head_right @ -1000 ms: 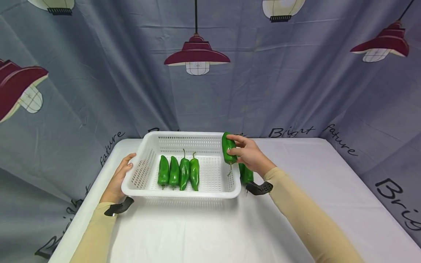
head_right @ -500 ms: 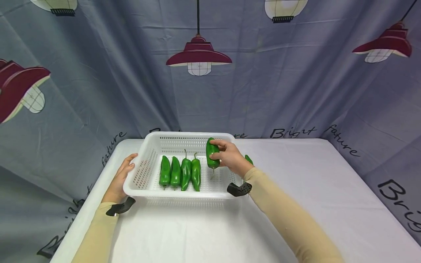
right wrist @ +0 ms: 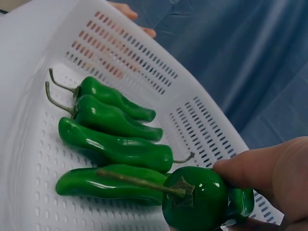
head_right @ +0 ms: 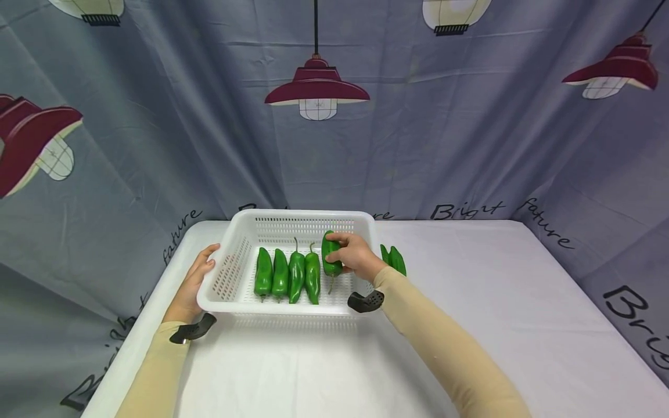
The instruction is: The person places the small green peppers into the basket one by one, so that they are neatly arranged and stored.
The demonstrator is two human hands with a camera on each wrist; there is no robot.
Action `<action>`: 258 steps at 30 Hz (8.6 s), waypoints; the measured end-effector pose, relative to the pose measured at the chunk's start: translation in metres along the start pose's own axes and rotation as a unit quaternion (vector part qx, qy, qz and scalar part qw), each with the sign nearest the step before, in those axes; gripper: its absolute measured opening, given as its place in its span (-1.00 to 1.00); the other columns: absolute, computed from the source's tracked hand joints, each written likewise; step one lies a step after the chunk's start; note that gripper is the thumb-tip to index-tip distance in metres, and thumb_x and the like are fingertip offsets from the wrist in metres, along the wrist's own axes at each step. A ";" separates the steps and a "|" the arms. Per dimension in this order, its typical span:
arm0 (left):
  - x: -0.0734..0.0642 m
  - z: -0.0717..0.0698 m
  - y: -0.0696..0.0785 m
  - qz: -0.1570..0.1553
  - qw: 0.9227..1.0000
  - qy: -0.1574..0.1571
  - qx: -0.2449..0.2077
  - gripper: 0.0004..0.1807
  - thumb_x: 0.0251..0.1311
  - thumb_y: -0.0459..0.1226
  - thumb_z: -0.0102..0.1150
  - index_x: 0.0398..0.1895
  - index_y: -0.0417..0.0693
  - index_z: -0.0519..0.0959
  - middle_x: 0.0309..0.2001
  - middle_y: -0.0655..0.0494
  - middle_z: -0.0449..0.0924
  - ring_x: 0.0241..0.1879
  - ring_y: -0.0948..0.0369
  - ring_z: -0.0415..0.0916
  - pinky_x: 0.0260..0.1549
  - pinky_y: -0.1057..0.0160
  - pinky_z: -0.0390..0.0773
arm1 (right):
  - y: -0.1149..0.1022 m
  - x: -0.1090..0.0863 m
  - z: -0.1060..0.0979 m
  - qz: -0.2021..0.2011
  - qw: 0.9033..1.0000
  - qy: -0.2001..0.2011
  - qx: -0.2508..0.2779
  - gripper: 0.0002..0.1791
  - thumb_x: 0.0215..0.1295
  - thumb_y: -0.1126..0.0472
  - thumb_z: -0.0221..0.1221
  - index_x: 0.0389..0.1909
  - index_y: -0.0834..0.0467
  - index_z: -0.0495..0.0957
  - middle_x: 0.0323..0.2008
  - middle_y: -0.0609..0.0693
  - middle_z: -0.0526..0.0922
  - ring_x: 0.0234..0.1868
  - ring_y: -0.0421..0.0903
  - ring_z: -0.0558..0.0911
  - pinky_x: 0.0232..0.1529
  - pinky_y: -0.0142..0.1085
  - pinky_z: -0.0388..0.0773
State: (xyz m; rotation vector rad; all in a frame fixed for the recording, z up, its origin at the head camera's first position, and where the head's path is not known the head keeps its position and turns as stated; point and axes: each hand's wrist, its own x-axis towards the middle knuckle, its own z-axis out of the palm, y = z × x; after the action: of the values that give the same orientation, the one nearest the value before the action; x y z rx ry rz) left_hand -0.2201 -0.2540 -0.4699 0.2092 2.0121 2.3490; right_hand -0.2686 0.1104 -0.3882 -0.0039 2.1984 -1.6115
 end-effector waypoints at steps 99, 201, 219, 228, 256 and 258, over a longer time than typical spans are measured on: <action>0.000 0.001 0.000 0.004 1.000 0.001 -0.031 -0.70 0.59 -0.16 -0.20 0.29 0.33 0.25 0.11 0.40 0.55 -0.01 0.39 0.58 -0.08 0.36 0.62 | 0.009 0.014 0.008 0.064 0.990 -0.037 -0.116 -0.42 0.33 0.38 0.18 0.37 0.20 0.34 -0.23 0.08 0.52 -0.22 -0.01 0.50 -0.13 -0.06 0.70; 0.000 0.002 -0.002 0.001 1.000 -0.001 -0.024 -0.68 0.60 -0.11 -0.21 0.33 0.32 0.22 0.15 0.42 0.50 0.04 0.39 0.54 -0.03 0.37 0.59 | 0.094 -0.023 -0.100 0.029 0.967 0.109 -0.229 -0.38 0.40 0.23 0.16 0.47 0.20 0.32 0.43 0.50 0.28 0.30 0.35 0.49 0.08 0.01 0.63; 0.000 0.001 -0.002 0.016 0.999 -0.016 -0.026 -0.68 0.61 -0.12 -0.22 0.33 0.30 0.22 0.16 0.38 0.50 0.03 0.38 0.55 -0.05 0.36 0.61 | 0.097 -0.034 -0.106 0.030 0.979 0.141 -0.146 -0.36 0.42 0.26 0.15 0.49 0.20 0.27 0.46 0.52 0.19 0.24 0.31 0.52 -0.25 -0.23 0.65; 0.000 0.000 0.000 0.018 0.999 -0.028 -0.039 -0.70 0.61 -0.14 -0.19 0.30 0.32 0.25 0.15 0.35 0.52 0.03 0.37 0.56 -0.06 0.35 0.62 | 0.087 -0.041 -0.107 0.026 0.980 0.157 -0.123 -0.36 0.46 0.25 0.11 0.52 0.17 0.25 0.45 0.46 0.24 0.18 0.22 0.53 -0.25 -0.25 0.64; -0.001 -0.005 0.001 0.022 0.997 -0.053 -0.043 -0.67 0.61 -0.13 -0.19 0.34 0.32 0.29 0.17 0.37 0.53 0.04 0.39 0.57 -0.05 0.38 0.62 | 0.020 -0.063 -0.107 -0.034 0.990 0.114 -0.072 -0.30 0.51 0.24 0.07 0.60 0.08 0.10 0.54 0.43 0.07 0.41 0.36 0.39 0.10 -0.01 0.66; -0.001 -0.005 0.001 0.025 0.997 -0.054 -0.044 -0.67 0.61 -0.14 -0.20 0.34 0.32 0.29 0.17 0.38 0.52 0.05 0.40 0.57 -0.05 0.38 0.62 | 0.015 -0.064 -0.105 -0.042 0.990 0.110 -0.075 -0.30 0.51 0.25 0.08 0.60 0.08 0.10 0.54 0.43 0.08 0.40 0.36 0.41 0.08 -0.04 0.68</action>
State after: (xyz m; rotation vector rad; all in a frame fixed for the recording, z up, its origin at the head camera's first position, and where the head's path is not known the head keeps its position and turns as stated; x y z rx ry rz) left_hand -0.2197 -0.2591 -0.4698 0.3798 1.8718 2.3933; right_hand -0.2408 0.2268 -0.3549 0.0409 2.5151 -1.5500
